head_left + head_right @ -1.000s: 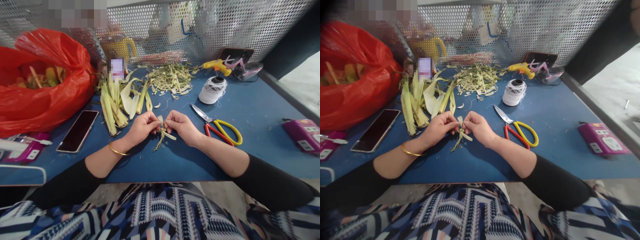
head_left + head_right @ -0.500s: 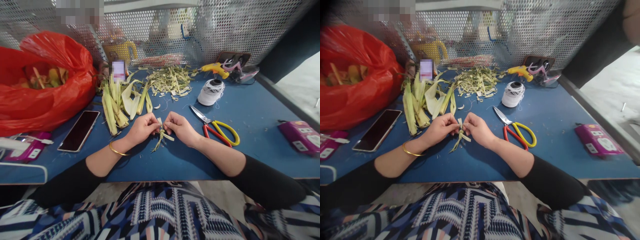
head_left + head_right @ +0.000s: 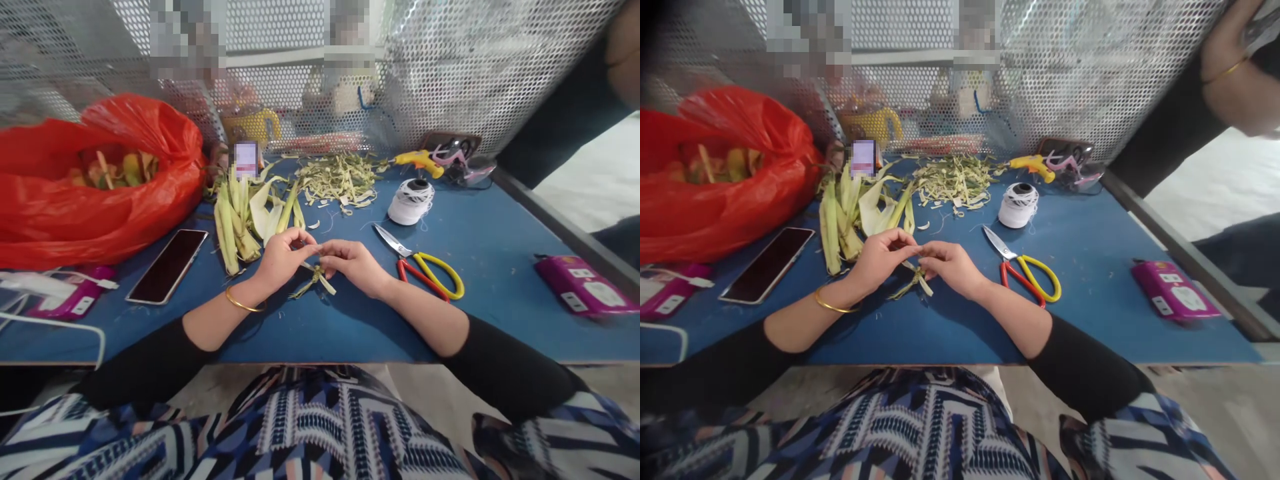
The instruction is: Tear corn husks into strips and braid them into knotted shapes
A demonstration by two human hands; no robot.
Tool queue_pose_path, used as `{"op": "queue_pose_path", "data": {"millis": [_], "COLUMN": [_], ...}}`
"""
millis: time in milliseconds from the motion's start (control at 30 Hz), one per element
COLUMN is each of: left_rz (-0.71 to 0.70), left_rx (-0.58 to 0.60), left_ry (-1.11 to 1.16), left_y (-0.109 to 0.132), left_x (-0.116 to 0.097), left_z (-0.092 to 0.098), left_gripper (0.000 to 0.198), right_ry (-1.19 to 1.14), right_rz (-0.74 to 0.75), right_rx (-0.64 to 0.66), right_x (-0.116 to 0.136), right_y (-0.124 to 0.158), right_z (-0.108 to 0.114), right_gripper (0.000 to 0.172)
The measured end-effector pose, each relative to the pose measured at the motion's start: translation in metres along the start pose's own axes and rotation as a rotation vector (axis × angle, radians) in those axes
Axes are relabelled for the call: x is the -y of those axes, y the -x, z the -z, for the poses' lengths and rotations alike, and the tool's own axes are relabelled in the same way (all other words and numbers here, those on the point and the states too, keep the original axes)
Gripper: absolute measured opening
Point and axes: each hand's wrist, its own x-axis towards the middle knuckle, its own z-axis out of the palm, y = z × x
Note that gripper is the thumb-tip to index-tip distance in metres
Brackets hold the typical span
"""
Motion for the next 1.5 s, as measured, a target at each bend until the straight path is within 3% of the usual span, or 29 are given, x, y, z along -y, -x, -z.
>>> {"op": "queue_pose_path", "data": {"millis": [100, 200, 267, 333, 400, 467, 567, 633, 833, 1067, 1200, 1500], "left_rz": [-0.014, -0.012, 0.057, 0.198, 0.375, 0.510, 0.564, 0.562, 0.588, 0.582, 0.514, 0.521], "left_rx": [0.010, -0.134, -0.254, -0.300, -0.235, -0.088, 0.136, 0.195, 0.114, 0.210, 0.185, 0.199], "left_ry": [-0.028, 0.007, 0.072, 0.131, 0.207, 0.316, 0.467, 0.533, 0.617, 0.585, 0.488, 0.398], "left_y": [-0.003, -0.006, -0.007, -0.005, -0.003, -0.002, -0.003, -0.005, -0.004, 0.002, 0.003, 0.001], "left_x": [-0.006, -0.014, -0.019, -0.024, -0.027, -0.029, -0.029, -0.027, -0.022, -0.024, -0.021, -0.020], "left_z": [-0.001, -0.005, -0.008, -0.012, -0.017, -0.020, -0.022, -0.022, -0.019, -0.019, -0.018, -0.015], "left_gripper": [0.012, 0.011, 0.016, 0.020, 0.027, 0.035, 0.039, 0.037, 0.023, 0.023, 0.023, 0.026], "right_ry": [-0.028, -0.095, -0.137, -0.165, -0.186, -0.204, -0.214, -0.210, -0.189, -0.150, -0.189, -0.222], "right_rz": [-0.030, -0.011, 0.019, 0.060, 0.108, 0.146, 0.157, 0.153, 0.125, 0.076, 0.052, -0.006], "right_rx": [0.003, -0.074, -0.158, -0.241, -0.307, -0.329, -0.268, -0.233, -0.206, -0.210, -0.216, -0.261], "right_x": [0.001, 0.003, 0.006, 0.011, 0.016, 0.019, 0.020, 0.019, 0.018, 0.016, 0.016, 0.014], "right_y": [0.000, -0.001, -0.001, -0.001, 0.000, 0.000, 0.001, 0.002, 0.004, 0.003, 0.004, 0.003], "right_z": [0.000, 0.003, 0.007, 0.013, 0.017, 0.018, 0.017, 0.015, 0.016, 0.014, 0.015, 0.019], "right_gripper": [0.015, 0.023, 0.026, 0.027, 0.028, 0.029, 0.031, 0.031, 0.029, 0.028, 0.028, 0.033]}}
